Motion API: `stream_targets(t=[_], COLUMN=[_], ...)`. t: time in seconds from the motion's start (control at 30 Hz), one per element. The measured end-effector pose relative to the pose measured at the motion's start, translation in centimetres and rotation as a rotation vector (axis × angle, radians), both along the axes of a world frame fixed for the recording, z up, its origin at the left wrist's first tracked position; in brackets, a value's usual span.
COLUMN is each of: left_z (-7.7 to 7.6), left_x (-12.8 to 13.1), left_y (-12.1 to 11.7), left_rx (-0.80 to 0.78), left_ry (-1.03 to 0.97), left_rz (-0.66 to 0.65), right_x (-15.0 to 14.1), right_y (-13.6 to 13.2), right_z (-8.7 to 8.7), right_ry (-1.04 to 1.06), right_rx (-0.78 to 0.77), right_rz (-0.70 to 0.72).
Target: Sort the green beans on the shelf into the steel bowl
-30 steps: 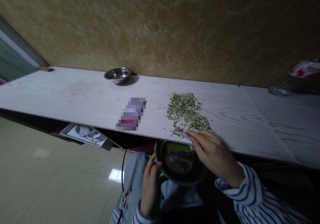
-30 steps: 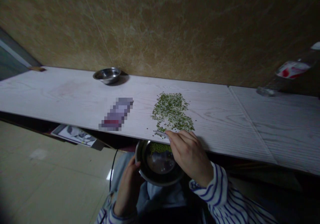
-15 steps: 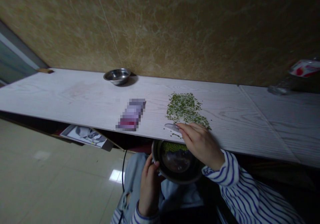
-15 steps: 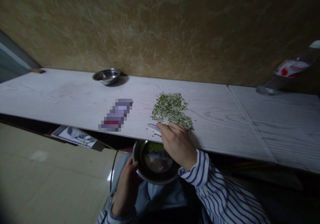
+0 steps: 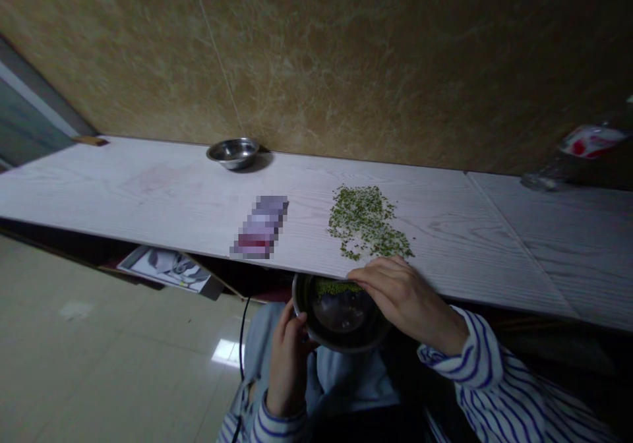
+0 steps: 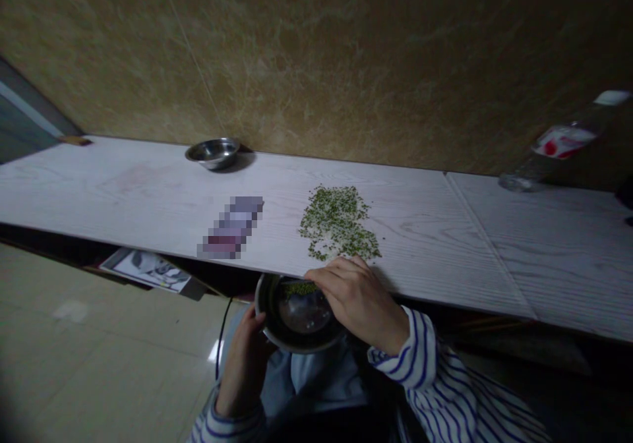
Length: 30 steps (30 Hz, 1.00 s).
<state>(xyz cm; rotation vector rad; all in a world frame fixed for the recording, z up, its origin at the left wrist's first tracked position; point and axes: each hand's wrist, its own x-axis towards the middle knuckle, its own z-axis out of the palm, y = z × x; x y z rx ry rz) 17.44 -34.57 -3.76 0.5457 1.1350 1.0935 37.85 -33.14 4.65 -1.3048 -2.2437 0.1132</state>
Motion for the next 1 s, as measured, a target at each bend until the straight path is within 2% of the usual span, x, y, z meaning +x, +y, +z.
stream_targets(t=[0.1,0.3,0.4,0.53,0.67,0.83,1.0], left_z=[-0.3,-1.2,-1.2,-0.9,-1.1,-1.3,-1.0], left_x=[0.4,1.2,1.5,1.7,1.5,1.4,1.9], left_y=[-0.3,-0.8,-0.9,-1.0,-1.0,-0.8,-0.7], left_rx=[-0.009,-0.028,-0.023,-0.054,-0.072,-0.084,-0.124], left_ry=[-0.006,-0.034,-0.025,-0.021,-0.007,0.009,0.013], left_rz=[-0.006,-0.028,-0.017,-0.018,-0.03,-0.028,-0.044], right_x=[0.7,3.2,3.0,1.0,0.0,1.6,3.3], right_y=[-0.8,-1.5,-1.1,0.5,1.9,2.8,3.7], right_z=[-0.3,-1.7,-1.9,-1.6,-1.5,-1.8,-1.7], right_ry=[0.019,0.053,0.053,0.025,0.0,0.015,0.011], right_rx=[0.034,0.107,0.106,0.087,0.072,0.067,0.063], right_rz=[-0.055,-0.319,-0.332,-0.299,-0.337,-0.43,-0.459])
